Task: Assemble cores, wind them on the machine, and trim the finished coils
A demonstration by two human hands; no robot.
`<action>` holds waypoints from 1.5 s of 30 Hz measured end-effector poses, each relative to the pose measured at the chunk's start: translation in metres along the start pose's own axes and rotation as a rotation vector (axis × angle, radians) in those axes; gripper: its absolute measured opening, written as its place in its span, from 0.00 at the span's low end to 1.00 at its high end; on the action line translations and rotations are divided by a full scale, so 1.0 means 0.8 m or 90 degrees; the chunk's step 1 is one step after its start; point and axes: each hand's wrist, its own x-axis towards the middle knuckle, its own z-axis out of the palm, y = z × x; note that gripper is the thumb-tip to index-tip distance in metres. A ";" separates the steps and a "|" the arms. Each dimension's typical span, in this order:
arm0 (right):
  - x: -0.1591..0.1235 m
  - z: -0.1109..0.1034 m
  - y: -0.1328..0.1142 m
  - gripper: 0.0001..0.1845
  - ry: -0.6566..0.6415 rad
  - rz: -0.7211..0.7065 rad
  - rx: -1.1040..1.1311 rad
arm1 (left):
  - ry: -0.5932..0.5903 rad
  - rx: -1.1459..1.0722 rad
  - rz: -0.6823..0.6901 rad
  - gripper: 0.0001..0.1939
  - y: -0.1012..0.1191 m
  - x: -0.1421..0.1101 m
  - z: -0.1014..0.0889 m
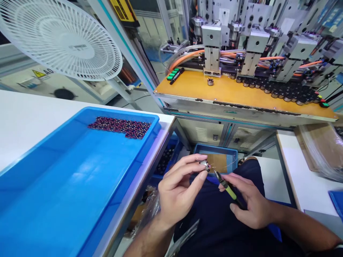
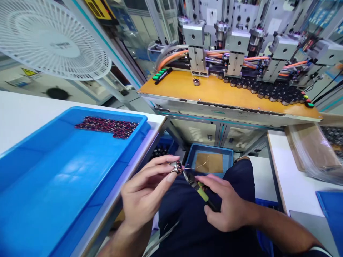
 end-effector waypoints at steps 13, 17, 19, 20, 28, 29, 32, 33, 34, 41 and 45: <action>0.010 0.005 0.001 0.37 0.041 -0.035 0.026 | -0.023 -0.018 0.005 0.16 0.003 -0.002 -0.003; 0.010 0.007 0.002 0.35 0.066 -0.052 0.039 | -0.020 -0.021 -0.001 0.16 0.002 -0.003 -0.004; 0.009 0.008 0.003 0.35 0.071 -0.063 0.038 | -0.020 -0.019 -0.001 0.16 0.002 -0.003 -0.004; 0.009 0.008 0.003 0.35 0.074 -0.066 0.035 | -0.021 -0.018 0.000 0.16 0.003 -0.003 -0.005; 0.019 0.004 -0.007 0.32 0.108 -0.132 0.025 | -0.025 -0.015 0.005 0.15 0.003 -0.002 -0.003; 0.022 0.003 -0.010 0.33 0.111 -0.139 0.046 | -0.026 -0.013 0.007 0.15 0.003 -0.001 -0.002; 0.028 0.000 -0.016 0.33 0.098 -0.121 0.137 | -0.029 -0.007 0.013 0.13 0.000 -0.001 -0.002; 0.029 -0.001 -0.017 0.32 0.094 -0.111 0.168 | -0.030 -0.004 0.018 0.13 -0.002 -0.001 -0.002; 0.029 -0.002 -0.017 0.32 0.090 -0.102 0.193 | -0.034 0.002 0.028 0.12 -0.005 -0.001 -0.003; 0.017 -0.016 -0.012 0.30 0.086 -0.051 0.273 | -0.024 -0.004 0.147 0.26 -0.023 -0.003 -0.011; 0.006 -0.022 -0.012 0.30 0.081 -0.029 0.267 | -0.024 0.079 0.163 0.30 -0.026 -0.005 -0.013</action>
